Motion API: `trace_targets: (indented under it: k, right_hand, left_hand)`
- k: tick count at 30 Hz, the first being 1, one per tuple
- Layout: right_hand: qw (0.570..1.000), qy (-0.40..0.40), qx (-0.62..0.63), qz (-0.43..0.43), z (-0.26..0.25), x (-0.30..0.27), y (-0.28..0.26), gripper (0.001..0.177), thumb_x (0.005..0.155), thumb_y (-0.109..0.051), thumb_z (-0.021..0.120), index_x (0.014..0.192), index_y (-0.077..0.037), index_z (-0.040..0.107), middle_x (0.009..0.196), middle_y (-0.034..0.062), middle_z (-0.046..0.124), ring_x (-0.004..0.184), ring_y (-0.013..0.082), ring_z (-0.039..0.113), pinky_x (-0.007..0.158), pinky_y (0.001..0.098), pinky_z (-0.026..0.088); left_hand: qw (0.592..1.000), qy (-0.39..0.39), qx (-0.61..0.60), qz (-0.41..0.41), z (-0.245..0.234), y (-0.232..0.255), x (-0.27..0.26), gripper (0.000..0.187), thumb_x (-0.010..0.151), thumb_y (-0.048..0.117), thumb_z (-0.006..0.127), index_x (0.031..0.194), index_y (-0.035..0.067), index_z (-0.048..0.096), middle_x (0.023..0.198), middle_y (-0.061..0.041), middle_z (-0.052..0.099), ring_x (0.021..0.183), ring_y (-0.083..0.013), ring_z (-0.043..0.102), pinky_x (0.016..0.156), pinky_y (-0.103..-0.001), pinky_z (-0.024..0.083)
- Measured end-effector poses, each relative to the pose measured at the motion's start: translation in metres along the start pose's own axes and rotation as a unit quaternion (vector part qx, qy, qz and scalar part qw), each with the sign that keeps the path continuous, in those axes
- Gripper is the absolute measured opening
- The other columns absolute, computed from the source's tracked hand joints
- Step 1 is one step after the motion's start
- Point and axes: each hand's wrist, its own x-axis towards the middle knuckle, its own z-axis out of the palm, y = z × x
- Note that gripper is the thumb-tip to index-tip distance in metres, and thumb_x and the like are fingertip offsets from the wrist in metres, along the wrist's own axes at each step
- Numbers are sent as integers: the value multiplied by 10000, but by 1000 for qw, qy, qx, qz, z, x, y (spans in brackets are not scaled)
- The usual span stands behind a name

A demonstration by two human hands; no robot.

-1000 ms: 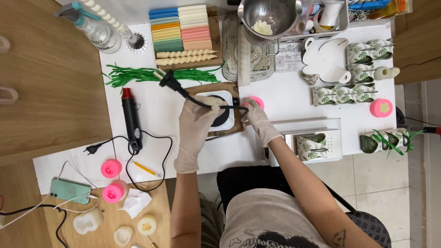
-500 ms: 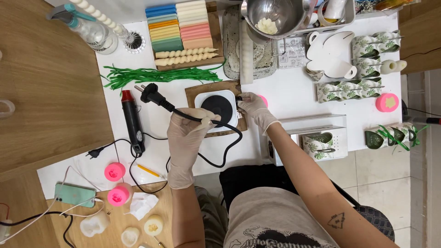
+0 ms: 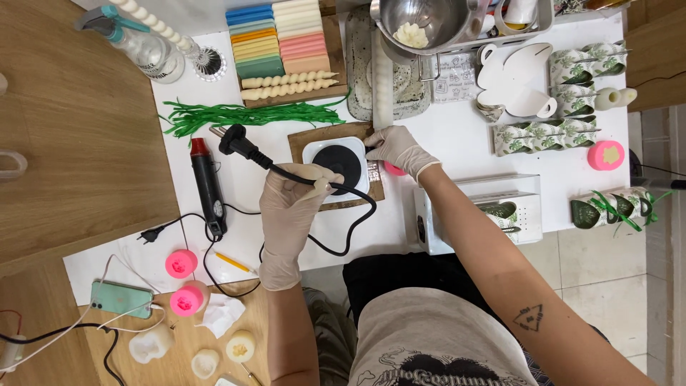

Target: The person ties green wax strips around paper-wrapped candle packages one at a time, folding and pressing the strips to secure them, and sets finished candles aside on the table. They briefly adjust a hot plate and move a metal pot on the worktable.

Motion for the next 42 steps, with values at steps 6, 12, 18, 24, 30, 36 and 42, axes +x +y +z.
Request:
trace_targets:
  k: [6,12,18,24,30,36,42]
  right_hand:
    - [998,-30,-29,-37,-6,-4,-15,412,695,-52,833,1099,-57,752,969,125,778,878,222,740,830,310,585]
    - [997,-27,-70,-17,5,-7,-9,526,789,-72,788,1292,-98,637,1057,112,756,948,251,730,866,341,570]
    - [984,48,-172,-10,18,-21,-24,453,753,-149,818,1180,-139,668,1082,84,768,1021,290,712,905,400,557]
    - [979,149,-137,-7,31,-47,-10,387,907,-266,726,1267,-140,660,1182,222,666,1066,366,643,918,416,527]
    - [929,-181,307,97,10,-136,-59,598,811,-8,579,1386,-172,556,1354,-14,639,954,171,630,788,371,502]
    - [817,-213,536,11,38,-147,-9,205,1050,-136,601,1208,-16,652,1198,95,671,1127,154,657,976,296,551]
    - [968,87,221,86,58,-103,29,214,955,-169,655,1106,-17,662,1012,98,776,941,207,722,871,338,568]
  left_hand:
    - [1000,-1,8,6,4,3,-2,205,955,-107,669,1078,19,563,1050,-147,713,1013,-228,740,912,-362,630]
    - [1000,6,1,11,11,8,-2,222,949,-117,673,1097,9,566,1061,-146,707,1021,-226,736,933,-363,625]
    - [1000,19,8,9,33,8,7,235,931,-109,692,1096,6,572,1063,-135,718,1018,-220,741,931,-345,622]
    - [999,-22,14,34,57,-10,31,199,963,-82,709,1109,-2,602,1077,-133,730,1008,-174,717,916,-290,591]
    - [999,20,-17,30,72,-38,62,191,958,-48,714,1106,-3,601,1038,-124,736,950,-146,710,856,-275,599]
    - [999,33,-24,20,46,-79,92,214,934,-25,728,1099,4,594,1013,-108,723,940,-140,714,837,-271,605]
    - [994,98,32,38,-1,-123,111,225,926,-12,744,1099,18,604,1027,-84,719,953,-110,687,877,-240,561]
